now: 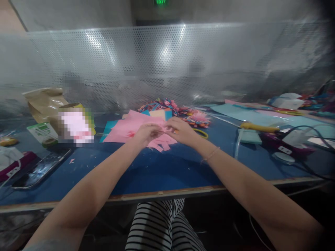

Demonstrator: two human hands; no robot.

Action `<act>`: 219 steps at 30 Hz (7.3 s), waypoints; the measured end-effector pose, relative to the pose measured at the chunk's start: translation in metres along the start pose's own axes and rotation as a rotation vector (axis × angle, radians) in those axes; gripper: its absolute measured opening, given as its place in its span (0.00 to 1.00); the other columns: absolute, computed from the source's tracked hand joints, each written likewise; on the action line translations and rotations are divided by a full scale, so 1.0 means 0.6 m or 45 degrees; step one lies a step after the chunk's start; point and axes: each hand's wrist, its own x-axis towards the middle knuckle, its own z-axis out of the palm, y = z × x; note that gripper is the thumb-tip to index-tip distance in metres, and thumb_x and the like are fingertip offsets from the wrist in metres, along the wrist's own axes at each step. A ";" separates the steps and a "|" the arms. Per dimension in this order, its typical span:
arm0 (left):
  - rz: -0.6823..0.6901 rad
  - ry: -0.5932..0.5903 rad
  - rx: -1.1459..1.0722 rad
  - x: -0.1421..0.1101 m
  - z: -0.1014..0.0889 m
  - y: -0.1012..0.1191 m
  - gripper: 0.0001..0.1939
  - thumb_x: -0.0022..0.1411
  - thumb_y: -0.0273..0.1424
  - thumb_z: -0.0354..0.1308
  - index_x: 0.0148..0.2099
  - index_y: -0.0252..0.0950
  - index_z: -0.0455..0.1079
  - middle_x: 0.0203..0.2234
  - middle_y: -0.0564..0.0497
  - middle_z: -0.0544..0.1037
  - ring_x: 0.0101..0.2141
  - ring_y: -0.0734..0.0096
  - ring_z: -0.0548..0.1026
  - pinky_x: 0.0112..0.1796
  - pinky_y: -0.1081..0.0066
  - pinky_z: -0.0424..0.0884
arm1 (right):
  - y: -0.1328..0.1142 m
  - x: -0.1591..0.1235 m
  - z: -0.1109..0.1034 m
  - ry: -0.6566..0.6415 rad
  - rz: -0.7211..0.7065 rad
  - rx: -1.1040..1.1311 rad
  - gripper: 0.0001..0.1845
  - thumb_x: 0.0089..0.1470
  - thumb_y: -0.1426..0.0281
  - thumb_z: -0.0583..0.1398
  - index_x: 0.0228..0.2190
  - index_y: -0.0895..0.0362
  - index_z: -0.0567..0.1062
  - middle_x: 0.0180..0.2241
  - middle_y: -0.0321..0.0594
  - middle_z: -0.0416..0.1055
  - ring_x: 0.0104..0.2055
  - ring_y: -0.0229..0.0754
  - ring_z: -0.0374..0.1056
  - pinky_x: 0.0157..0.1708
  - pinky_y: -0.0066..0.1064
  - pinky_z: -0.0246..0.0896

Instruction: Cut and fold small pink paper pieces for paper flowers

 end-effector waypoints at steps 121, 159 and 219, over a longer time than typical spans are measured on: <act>0.111 -0.232 -0.127 -0.009 0.006 0.002 0.04 0.42 0.23 0.60 0.25 0.30 0.67 0.20 0.53 0.72 0.24 0.81 0.71 0.32 0.77 0.66 | -0.015 0.012 0.002 0.280 0.453 0.430 0.08 0.42 0.72 0.57 0.30 0.57 0.66 0.31 0.39 0.65 0.35 0.37 0.63 0.32 0.29 0.62; 0.197 -0.032 0.218 -0.007 0.008 -0.013 0.13 0.39 0.32 0.62 0.29 0.31 0.66 0.16 0.50 0.72 0.17 0.75 0.70 0.24 0.71 0.68 | -0.011 0.015 0.011 0.129 0.698 0.625 0.06 0.42 0.69 0.57 0.25 0.60 0.70 0.19 0.35 0.67 0.22 0.33 0.63 0.25 0.28 0.61; 0.152 -0.059 -0.119 -0.008 0.014 -0.015 0.06 0.40 0.27 0.62 0.24 0.29 0.70 0.20 0.51 0.73 0.23 0.80 0.71 0.32 0.76 0.68 | -0.010 0.015 0.030 0.334 0.882 1.034 0.09 0.34 0.68 0.61 0.22 0.59 0.69 0.19 0.32 0.66 0.21 0.30 0.62 0.26 0.26 0.61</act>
